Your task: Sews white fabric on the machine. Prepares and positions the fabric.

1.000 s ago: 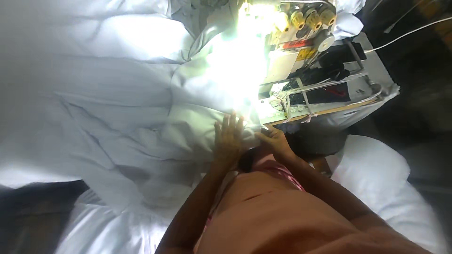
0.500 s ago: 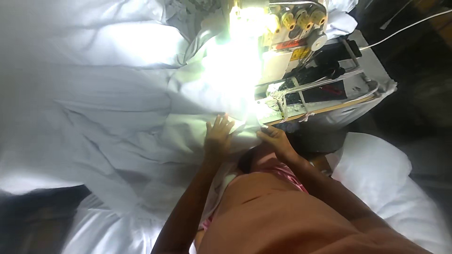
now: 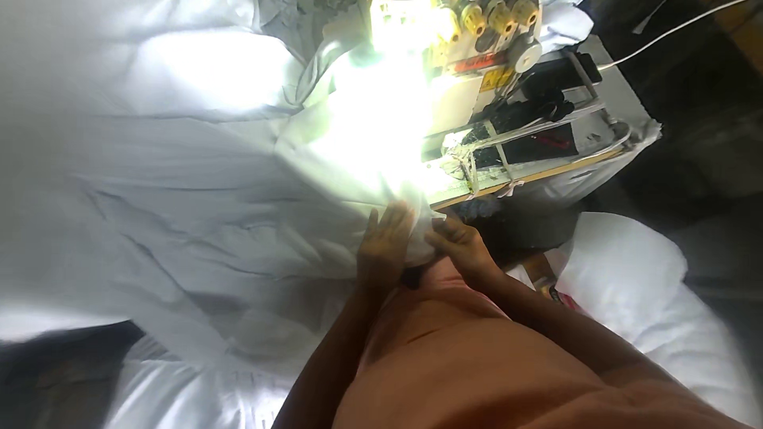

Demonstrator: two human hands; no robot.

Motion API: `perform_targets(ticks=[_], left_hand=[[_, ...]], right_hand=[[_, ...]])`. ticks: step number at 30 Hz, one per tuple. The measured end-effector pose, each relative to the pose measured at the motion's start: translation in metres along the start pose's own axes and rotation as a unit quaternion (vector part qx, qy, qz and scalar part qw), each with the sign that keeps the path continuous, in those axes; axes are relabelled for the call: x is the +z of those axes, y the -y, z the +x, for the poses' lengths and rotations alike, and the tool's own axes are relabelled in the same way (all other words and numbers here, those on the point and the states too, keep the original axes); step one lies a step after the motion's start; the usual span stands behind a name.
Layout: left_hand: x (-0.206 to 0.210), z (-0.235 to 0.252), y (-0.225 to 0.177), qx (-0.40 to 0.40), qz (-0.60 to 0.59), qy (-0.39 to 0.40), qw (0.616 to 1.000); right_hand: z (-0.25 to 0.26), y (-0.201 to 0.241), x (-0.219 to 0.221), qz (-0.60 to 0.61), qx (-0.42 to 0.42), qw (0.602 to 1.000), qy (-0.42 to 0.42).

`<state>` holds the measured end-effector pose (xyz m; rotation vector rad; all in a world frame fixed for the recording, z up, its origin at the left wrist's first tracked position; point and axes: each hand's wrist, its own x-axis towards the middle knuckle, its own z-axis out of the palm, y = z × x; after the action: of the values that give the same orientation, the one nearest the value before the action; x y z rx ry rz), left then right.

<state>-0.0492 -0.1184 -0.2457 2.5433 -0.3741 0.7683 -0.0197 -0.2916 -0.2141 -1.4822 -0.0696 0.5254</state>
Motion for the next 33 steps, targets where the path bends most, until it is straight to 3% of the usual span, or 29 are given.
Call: perform_targets(ticks=[13,21,28,31,33], left_hand=[[-0.002,0.004,-0.017,0.007,0.014,-0.024,1.000],[0.004,0.002,-0.019,0.005,0.021,-0.015,1.000],[0.026,-0.008,-0.002,-0.021,-0.102,-0.021,0.994],[0.024,-0.005,0.003,-0.052,-0.155,-0.047,0.985],[0.006,0.009,0.001,-0.095,-0.210,-0.071,0.970]], right_hand=[[-0.003,0.006,0.009,-0.003,-0.034,0.999,-0.011],[-0.003,0.013,0.012,0.011,0.035,0.999,-0.003],[-0.001,0.010,0.007,0.127,0.125,0.983,0.049],[0.002,0.012,0.004,0.124,0.112,0.984,0.065],[0.009,0.018,0.000,0.061,0.043,0.994,0.075]])
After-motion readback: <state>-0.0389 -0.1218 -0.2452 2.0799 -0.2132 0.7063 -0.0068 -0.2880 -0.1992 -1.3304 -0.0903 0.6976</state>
